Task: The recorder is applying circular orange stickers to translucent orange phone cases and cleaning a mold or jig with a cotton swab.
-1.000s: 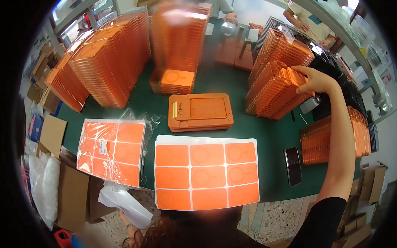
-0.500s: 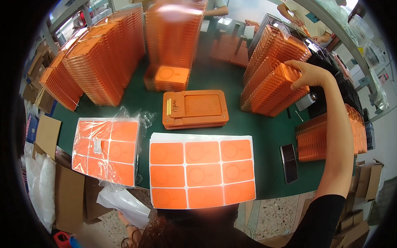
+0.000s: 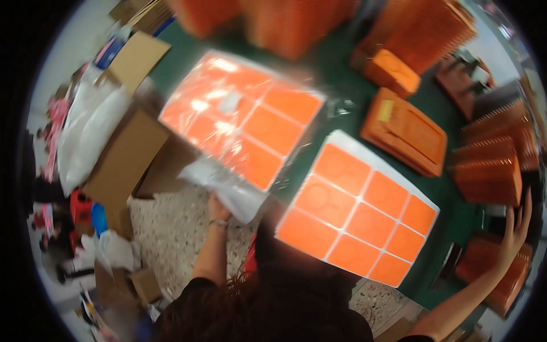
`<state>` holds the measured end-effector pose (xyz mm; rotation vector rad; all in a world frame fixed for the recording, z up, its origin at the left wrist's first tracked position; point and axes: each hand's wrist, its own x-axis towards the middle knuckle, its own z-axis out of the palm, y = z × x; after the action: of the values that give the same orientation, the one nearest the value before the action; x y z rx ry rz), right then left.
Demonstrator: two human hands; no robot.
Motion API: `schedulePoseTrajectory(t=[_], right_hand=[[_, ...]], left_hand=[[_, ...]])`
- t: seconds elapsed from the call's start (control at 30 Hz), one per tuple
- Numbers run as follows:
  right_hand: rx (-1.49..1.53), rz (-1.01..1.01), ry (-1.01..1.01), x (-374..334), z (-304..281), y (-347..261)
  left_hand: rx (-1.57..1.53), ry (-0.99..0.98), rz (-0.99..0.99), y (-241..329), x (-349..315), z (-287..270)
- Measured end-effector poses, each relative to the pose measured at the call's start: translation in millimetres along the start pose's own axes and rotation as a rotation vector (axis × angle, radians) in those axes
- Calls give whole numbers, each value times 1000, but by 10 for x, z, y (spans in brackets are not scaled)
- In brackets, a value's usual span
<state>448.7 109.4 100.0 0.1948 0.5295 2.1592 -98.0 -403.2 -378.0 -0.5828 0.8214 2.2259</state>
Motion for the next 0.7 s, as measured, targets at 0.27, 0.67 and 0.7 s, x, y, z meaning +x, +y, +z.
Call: schedulePoseTrajectory(t=[0.27,0.67,0.7], right_hand=[[-2652,-683,62,-467,-1857,497],[-3035,-203,-291,-928,-2472,1818],[-3008,-122,-386,-974,-2485,1874]], left_hand=[[-68,67,33,-87,1031,312],[1286,-325,-24,-400,-747,998],[1437,-460,-191,-435,-1119,1211]])
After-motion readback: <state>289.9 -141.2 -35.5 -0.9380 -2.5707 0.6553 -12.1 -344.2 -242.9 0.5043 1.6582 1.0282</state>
